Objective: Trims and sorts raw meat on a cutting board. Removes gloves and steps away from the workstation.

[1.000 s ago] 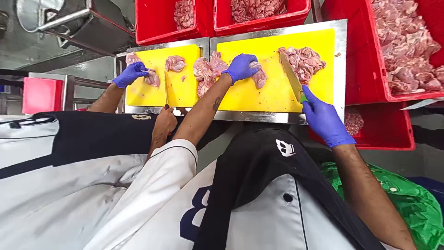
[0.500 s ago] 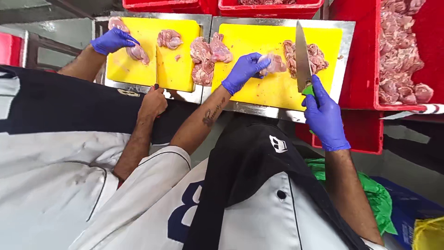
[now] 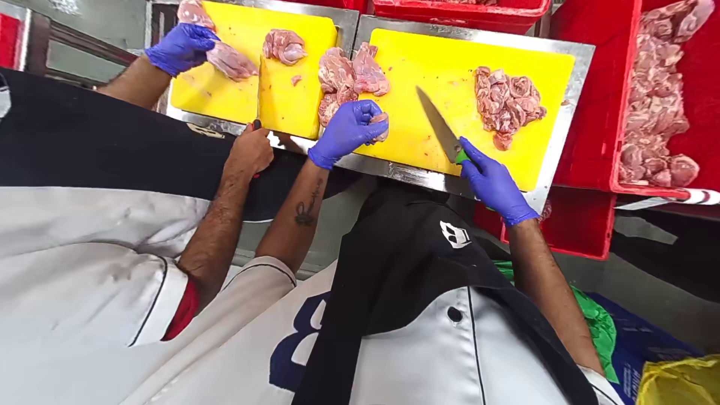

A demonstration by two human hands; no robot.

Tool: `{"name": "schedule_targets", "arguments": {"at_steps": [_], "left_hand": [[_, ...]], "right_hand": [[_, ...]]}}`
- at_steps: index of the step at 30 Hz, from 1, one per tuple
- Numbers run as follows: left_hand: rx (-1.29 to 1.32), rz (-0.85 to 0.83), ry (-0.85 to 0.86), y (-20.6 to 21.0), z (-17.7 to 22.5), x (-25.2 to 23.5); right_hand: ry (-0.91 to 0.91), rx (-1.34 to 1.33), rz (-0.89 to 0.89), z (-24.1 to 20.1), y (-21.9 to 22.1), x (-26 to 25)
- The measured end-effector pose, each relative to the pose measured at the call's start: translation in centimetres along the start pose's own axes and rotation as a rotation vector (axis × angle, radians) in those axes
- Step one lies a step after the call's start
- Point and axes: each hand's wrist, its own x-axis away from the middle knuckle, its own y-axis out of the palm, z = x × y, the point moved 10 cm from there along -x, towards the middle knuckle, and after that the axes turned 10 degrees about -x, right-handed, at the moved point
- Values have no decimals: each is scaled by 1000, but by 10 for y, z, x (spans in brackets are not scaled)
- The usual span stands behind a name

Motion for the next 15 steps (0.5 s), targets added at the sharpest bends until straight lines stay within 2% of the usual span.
{"name": "schedule_targets", "arguments": {"at_steps": [4, 7, 8, 10, 12, 14, 15], "left_hand": [[101, 43, 67, 10, 32, -21], [185, 48, 70, 42, 35, -40], [98, 51, 21, 56, 23, -43], [-341, 41, -138, 74, -15, -47], [-668, 27, -271, 81, -48, -43], [-761, 14, -342, 72, -56, -42], [-765, 11, -360, 67, -57, -43]], "right_hand": [[104, -111, 245, 28, -48, 3], [72, -125, 302, 3, -60, 20], [37, -140, 310, -9, -58, 28], [-27, -174, 279, -31, -46, 41], [-22, -213, 153, -30, -17, 48], [43, -323, 10, -4, 11, 46], [73, -406, -5, 12, 18, 44]]}}
